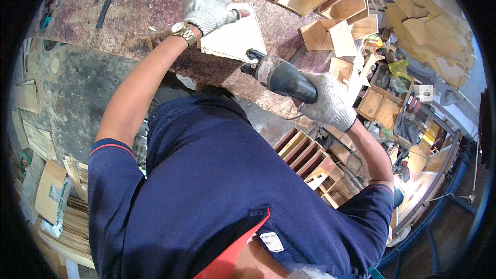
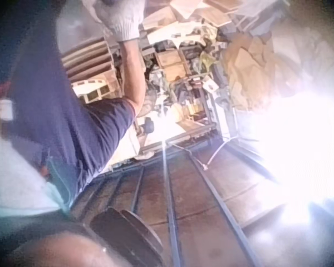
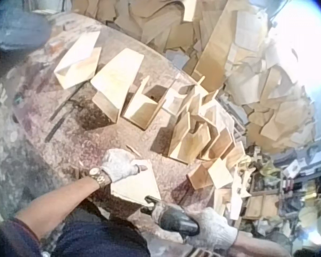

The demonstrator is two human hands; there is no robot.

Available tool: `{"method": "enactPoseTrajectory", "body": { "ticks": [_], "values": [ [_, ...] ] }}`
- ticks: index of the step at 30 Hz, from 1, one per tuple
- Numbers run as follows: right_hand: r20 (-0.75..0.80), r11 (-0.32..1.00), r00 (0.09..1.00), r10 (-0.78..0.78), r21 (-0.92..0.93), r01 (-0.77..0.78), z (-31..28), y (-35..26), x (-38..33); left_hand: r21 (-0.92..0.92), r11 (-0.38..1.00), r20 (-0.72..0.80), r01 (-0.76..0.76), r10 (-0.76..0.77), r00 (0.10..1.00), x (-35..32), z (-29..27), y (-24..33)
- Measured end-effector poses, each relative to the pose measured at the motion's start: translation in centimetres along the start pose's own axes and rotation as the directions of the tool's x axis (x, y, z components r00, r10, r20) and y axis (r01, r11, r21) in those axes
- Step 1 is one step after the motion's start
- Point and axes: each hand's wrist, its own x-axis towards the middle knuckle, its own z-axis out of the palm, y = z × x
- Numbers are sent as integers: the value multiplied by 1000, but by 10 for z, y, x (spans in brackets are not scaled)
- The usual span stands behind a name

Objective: The person assembles small wooden boxes by marking pieces with a square and pen, then driving nails with a nail gun. They handle multiple wooden panels, align them, and fasten them into box shapes on a cluttered workbench.

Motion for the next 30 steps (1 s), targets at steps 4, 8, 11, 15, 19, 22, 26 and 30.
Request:
{"method": "enactPoseTrajectory", "body": {
  "ticks": [4,8,11,15,19,22,26,30],
  "values": [
    [10,1000,1000,-8,-10,8,-2,-1,3,-27,999,-45,-21,20,999,0,5,-3],
    [-12,999,999,-38,-17,38,-2,-3,4,-36,999,-36,-14,12,999,2,9,-5],
    [-3,999,999,-32,-3,32,-3,-5,4,-20,1000,-44,-23,22,999,3,11,-6],
    [5,1000,1000,-18,-19,18,-2,-6,7,12,1000,-57,-29,30,998,3,9,-5],
    [1,999,1000,-25,-26,25,-2,-6,8,4,1000,-1,0,0,1000,5,6,-3],
    [-19,998,998,-57,-2,57,-1,-6,9,-13,1000,-24,-15,15,1000,3,6,-3],
    [10,998,998,-67,5,67,-1,-7,11,-23,1000,-47,-11,10,999,1,7,-3],
    [22,998,998,-56,-15,56,-3,-9,13,-35,999,-17,-18,17,1000,0,5,-3]
  ]
}}
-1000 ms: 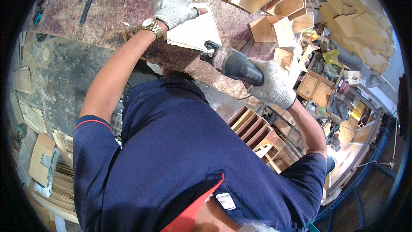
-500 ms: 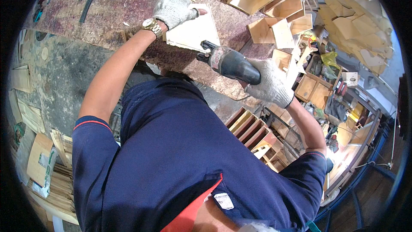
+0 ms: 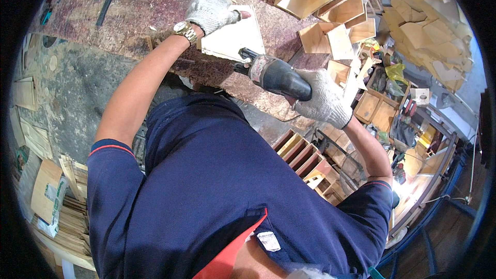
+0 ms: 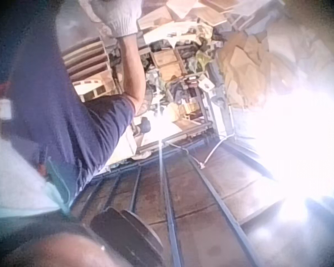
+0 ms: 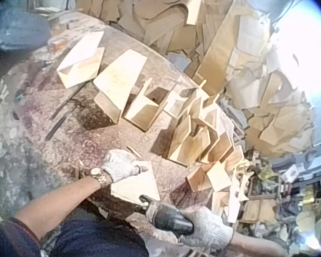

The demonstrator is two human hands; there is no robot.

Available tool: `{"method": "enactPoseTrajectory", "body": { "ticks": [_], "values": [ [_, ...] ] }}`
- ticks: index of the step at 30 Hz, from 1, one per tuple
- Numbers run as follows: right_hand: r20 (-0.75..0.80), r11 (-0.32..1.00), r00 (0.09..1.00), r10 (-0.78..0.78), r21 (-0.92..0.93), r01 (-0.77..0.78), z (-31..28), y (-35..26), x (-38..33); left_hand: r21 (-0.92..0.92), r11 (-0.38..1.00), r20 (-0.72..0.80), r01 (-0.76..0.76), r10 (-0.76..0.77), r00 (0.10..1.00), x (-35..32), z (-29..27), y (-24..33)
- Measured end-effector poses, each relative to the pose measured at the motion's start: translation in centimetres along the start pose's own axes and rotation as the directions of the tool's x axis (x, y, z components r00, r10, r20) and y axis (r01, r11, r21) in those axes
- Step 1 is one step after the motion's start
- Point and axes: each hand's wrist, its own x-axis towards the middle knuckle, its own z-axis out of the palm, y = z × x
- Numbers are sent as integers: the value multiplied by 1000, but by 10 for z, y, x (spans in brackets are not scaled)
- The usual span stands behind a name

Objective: The person assembles small wooden boxes by marking pieces with a square and pen, then driving nails with a nail gun. They handle multiple wooden panels, align them, and fasten them into box shapes on a cluttered workbench.

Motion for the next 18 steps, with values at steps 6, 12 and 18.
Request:
{"method": "enactPoseTrajectory", "body": {
  "ticks": [6,12,18],
  "values": [
    [7,1000,1000,17,4,-17,0,-4,1,30,1000,14,1,-1,1000,2,0,-1],
    [4,1000,1000,3,24,-3,1,-6,3,18,1000,-68,-1,2,998,2,6,-2],
    [9,1000,1000,14,1,-14,0,-11,5,-3,1000,-69,-4,4,998,2,4,-3]
  ]
}}
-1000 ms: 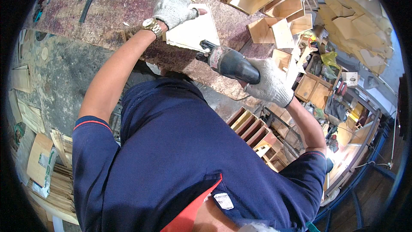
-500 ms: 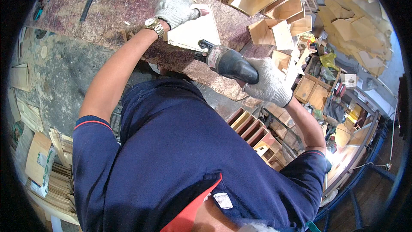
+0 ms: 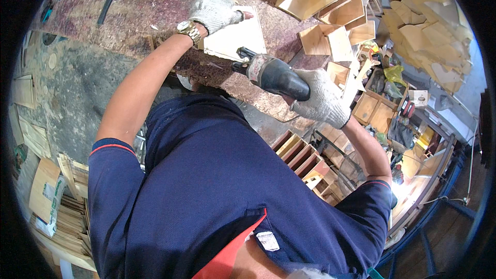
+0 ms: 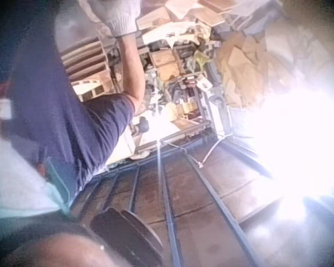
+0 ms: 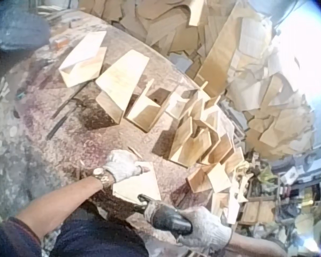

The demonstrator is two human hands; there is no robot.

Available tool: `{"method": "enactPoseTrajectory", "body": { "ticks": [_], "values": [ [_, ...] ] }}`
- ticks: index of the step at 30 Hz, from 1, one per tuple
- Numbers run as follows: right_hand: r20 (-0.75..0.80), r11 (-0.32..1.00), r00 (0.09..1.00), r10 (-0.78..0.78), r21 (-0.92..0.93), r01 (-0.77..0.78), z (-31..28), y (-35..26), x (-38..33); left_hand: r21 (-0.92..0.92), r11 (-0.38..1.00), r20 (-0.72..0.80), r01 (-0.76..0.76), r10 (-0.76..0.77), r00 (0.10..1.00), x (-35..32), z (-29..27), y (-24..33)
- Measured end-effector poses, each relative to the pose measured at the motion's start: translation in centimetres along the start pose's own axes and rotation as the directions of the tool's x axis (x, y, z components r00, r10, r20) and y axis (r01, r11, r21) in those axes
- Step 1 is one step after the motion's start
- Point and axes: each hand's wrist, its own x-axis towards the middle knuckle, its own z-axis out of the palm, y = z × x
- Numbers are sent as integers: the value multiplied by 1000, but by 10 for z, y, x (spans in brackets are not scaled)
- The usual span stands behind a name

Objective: The person assembles small wooden boxes by marking pieces with a square and pen, then driving nails with a nail gun. They handle multiple wooden panels, align them, and fasten them into box shapes on a cluttered workbench.

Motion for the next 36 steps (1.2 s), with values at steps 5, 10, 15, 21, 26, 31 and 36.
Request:
{"method": "enactPoseTrajectory", "body": {
  "ticks": [5,10,15,21,26,31,36],
  "values": [
    [-8,1000,1000,-18,-13,18,0,-3,3,1,1000,-2,8,-8,1000,1,1,1],
    [-22,999,999,-41,-5,41,2,-2,4,-63,998,20,30,-29,999,2,3,0],
    [-3,999,1000,-30,-33,30,1,-3,8,-26,1000,-42,6,-7,999,-1,3,0],
    [2,999,1000,-24,-31,24,-3,-11,8,-41,999,-66,14,-17,998,-3,1,2],
    [5,997,999,-51,-57,51,-3,-14,12,-87,996,-45,12,-16,999,-4,2,2],
    [26,995,998,-49,-88,52,-4,-18,16,-92,995,-122,25,-36,992,-4,6,2],
    [53,996,999,-2,-94,7,-8,-26,16,-64,997,-97,36,-42,994,-5,4,4]
  ]
}}
